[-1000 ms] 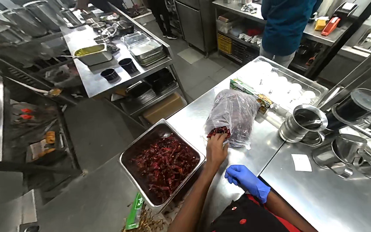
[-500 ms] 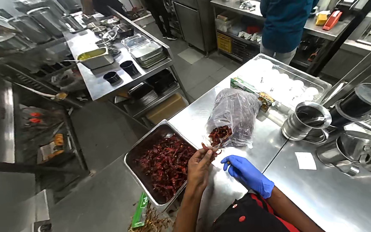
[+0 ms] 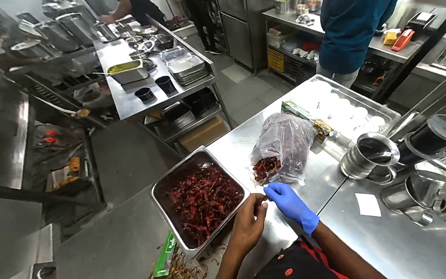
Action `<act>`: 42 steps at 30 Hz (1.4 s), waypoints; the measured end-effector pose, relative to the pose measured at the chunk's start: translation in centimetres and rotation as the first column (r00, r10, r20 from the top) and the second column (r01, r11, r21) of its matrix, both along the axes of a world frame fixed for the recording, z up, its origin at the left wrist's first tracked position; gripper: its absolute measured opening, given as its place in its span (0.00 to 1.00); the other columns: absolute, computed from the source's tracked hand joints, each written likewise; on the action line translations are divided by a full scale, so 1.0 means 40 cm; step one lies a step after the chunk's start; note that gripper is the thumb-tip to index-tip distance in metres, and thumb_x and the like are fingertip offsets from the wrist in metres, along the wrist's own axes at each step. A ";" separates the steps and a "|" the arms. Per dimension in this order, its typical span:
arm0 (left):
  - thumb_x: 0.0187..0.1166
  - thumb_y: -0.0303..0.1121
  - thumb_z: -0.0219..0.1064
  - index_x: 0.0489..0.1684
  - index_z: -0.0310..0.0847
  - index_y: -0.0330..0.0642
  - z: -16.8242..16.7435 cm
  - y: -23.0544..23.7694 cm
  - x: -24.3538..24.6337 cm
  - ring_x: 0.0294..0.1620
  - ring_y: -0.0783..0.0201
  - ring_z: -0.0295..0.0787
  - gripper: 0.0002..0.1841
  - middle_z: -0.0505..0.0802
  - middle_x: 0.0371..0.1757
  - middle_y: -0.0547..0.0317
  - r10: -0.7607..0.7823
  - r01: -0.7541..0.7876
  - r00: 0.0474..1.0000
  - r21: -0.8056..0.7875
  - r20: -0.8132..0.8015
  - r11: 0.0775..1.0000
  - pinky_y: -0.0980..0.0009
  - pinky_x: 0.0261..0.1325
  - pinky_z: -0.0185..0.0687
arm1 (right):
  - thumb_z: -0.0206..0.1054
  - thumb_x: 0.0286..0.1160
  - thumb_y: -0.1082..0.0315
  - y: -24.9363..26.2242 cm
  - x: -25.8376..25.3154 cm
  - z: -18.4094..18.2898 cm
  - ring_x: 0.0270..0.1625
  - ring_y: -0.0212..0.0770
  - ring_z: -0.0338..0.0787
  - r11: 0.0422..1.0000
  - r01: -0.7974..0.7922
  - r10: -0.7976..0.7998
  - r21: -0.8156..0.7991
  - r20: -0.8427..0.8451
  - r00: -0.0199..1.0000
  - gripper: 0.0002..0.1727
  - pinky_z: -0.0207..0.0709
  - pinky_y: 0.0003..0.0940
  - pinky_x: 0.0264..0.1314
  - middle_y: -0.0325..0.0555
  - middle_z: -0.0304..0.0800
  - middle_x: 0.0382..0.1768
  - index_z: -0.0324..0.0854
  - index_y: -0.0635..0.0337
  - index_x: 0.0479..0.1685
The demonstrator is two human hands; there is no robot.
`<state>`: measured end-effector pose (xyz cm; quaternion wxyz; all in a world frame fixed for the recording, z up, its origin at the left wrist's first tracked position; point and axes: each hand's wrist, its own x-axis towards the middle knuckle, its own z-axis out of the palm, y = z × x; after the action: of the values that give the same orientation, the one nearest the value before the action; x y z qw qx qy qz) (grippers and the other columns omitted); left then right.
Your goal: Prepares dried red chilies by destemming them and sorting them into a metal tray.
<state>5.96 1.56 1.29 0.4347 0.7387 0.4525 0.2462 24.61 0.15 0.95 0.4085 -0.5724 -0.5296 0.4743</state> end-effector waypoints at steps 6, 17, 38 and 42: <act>0.89 0.41 0.53 0.40 0.90 0.47 -0.013 -0.009 0.033 0.41 0.59 0.91 0.17 0.91 0.34 0.59 0.095 0.060 0.956 0.502 -0.278 0.862 0.57 0.48 0.88 | 0.58 0.86 0.47 -0.014 -0.017 -0.039 0.24 0.35 0.75 0.996 0.085 -0.085 0.001 -0.024 0.996 0.25 0.69 0.38 0.30 0.36 0.73 0.18 0.79 0.52 0.20; 0.78 0.28 0.59 0.45 0.88 0.43 0.030 -0.034 -0.012 0.45 0.46 0.93 0.10 0.94 0.38 0.50 -0.176 0.535 0.647 0.278 -0.742 0.798 0.49 0.49 0.87 | 0.56 0.84 0.52 -0.105 -0.031 -0.145 0.30 0.43 0.83 0.985 -0.154 0.172 -0.081 0.306 0.936 0.21 0.75 0.49 0.35 0.43 0.81 0.22 0.83 0.55 0.26; 0.83 0.37 0.67 0.59 0.90 0.44 -0.122 0.206 0.142 0.60 0.49 0.89 0.14 0.92 0.58 0.51 0.052 0.069 0.967 0.457 -0.248 0.887 0.47 0.64 0.84 | 0.60 0.85 0.62 -0.136 0.019 -0.189 0.19 0.30 0.74 0.916 -0.007 -0.198 -0.400 -0.470 0.860 0.13 0.68 0.24 0.24 0.38 0.79 0.19 0.86 0.61 0.40; 0.76 0.37 0.74 0.46 0.92 0.43 -0.138 0.230 0.225 0.58 0.41 0.86 0.10 0.92 0.52 0.45 0.047 0.152 0.904 0.421 -0.425 0.894 0.41 0.60 0.81 | 0.66 0.77 0.68 -0.145 0.019 -0.164 0.21 0.30 0.75 0.937 -0.006 -0.214 -0.349 -0.590 0.778 0.07 0.69 0.23 0.24 0.40 0.81 0.22 0.79 0.60 0.31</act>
<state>14.95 10.76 -4.25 0.1521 0.8661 0.4469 0.1643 25.39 -5.66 -5.61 0.4833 -0.4737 -0.2454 0.6941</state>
